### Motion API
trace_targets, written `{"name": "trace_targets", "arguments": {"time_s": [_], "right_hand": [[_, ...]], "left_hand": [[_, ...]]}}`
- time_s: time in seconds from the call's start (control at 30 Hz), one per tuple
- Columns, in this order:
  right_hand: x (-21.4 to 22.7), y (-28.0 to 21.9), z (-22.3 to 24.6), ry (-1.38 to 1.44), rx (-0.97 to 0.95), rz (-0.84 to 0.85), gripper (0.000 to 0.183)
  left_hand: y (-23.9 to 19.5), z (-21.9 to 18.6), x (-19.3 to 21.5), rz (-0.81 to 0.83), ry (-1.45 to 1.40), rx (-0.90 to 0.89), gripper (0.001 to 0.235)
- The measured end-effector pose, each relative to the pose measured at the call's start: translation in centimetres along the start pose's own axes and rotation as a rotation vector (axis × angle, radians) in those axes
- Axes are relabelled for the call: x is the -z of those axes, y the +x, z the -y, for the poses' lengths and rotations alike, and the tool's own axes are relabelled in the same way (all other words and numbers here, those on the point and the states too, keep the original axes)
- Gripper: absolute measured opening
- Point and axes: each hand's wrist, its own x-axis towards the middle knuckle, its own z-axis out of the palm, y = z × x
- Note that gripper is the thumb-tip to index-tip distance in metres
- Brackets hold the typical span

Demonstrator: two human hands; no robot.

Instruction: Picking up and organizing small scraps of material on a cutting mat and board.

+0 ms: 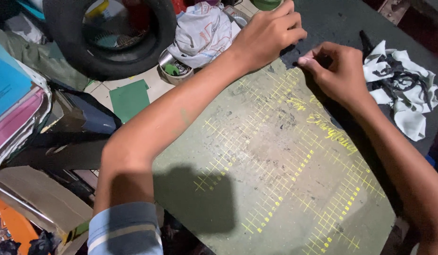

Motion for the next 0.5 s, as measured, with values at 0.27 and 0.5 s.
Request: {"name": "trace_targets", "arguments": {"time_s": [0.27,0.5], "right_hand": [[2.3,0.4,1.5,0.268,-0.024,0.230,0.026],[0.5,-0.1,0.8,0.192,0.060,0.081,0.009]], "left_hand": [[-0.4,0.1,-0.1,0.101,-0.099,0.082,0.065],[-0.3,0.0,-0.4,0.085,-0.140,0.010,0.033]]}}
